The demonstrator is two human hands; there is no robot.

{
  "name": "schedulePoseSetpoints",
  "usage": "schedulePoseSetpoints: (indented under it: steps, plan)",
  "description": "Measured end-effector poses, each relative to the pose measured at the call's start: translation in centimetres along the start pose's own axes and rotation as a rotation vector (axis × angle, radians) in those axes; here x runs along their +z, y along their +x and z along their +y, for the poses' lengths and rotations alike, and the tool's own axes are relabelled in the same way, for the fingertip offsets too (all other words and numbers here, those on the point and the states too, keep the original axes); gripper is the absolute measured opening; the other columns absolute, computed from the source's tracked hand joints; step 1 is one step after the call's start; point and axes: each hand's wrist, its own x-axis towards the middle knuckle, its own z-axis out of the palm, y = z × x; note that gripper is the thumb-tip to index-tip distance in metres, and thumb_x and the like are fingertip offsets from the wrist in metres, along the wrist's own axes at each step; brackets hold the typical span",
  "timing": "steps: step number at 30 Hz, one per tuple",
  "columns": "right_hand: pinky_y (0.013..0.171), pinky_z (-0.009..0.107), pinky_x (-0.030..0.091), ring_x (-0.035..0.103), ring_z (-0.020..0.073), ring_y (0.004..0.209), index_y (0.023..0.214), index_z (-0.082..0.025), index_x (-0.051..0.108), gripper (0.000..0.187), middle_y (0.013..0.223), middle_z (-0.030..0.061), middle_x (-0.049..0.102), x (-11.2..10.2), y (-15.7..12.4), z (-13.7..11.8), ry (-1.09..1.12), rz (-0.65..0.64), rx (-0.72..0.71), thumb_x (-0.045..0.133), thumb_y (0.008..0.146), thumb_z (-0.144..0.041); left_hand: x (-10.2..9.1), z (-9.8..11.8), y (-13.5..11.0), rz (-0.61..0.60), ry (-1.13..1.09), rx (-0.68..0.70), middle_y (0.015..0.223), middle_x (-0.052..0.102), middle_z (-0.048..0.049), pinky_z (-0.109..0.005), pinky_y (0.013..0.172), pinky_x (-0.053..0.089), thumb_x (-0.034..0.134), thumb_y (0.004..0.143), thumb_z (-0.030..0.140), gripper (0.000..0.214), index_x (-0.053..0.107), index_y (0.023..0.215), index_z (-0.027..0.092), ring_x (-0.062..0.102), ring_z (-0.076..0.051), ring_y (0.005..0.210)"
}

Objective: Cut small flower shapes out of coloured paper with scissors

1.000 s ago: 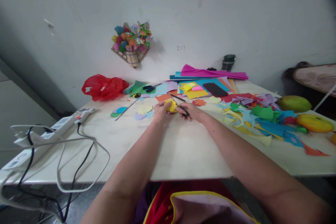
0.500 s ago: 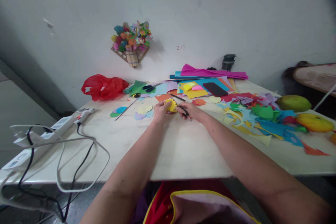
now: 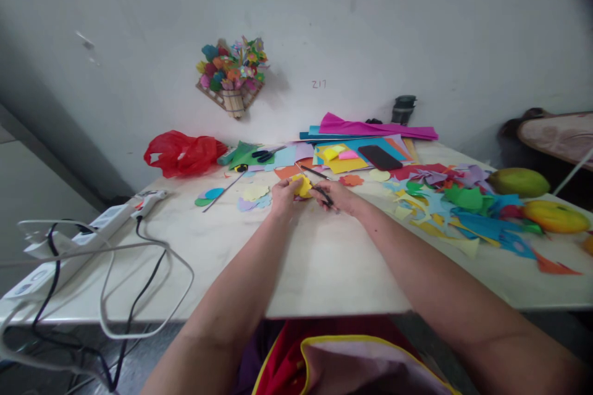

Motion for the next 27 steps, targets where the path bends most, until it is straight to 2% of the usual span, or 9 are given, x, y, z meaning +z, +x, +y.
schedulePoseSetpoints:
  steps: [12,19,27]
  plan:
    - [0.029,0.016,0.025,0.044,0.0056,0.035,0.068,-0.018,0.055,0.023,0.047,-0.0058,0.051,0.2,-0.2,-0.4,0.004,0.009,0.011,0.066,0.082,-0.033,0.3,0.3,-0.3,-0.017,-0.032,-0.017,0.056,0.063,-0.0037,-0.026,0.050,0.044,0.085,0.047,0.026,0.031,0.058,0.057,0.014,0.059,-0.014,0.050]
    - [0.034,0.017,0.032,0.042,0.0057,0.036,0.067,-0.018,0.055,0.024,0.046,-0.0073,0.048,0.2,0.1,0.0,0.056,0.004,0.006,0.070,0.077,-0.034,0.3,0.3,-0.4,-0.011,-0.039,-0.029,0.054,0.060,-0.0017,-0.027,0.051,0.045,0.085,0.048,0.026,0.036,0.051,0.054,0.016,0.060,-0.015,0.051]
    - [0.036,0.018,0.031,0.039,0.0054,0.037,0.066,-0.018,0.058,0.026,0.046,-0.0075,0.047,0.1,1.0,1.1,0.121,-0.042,-0.003,0.074,0.073,-0.037,0.1,0.5,-0.4,-0.004,-0.003,-0.033,0.058,0.063,-0.0034,-0.028,0.050,0.045,0.085,0.049,0.029,0.033,0.058,0.062,0.015,0.059,-0.016,0.051]
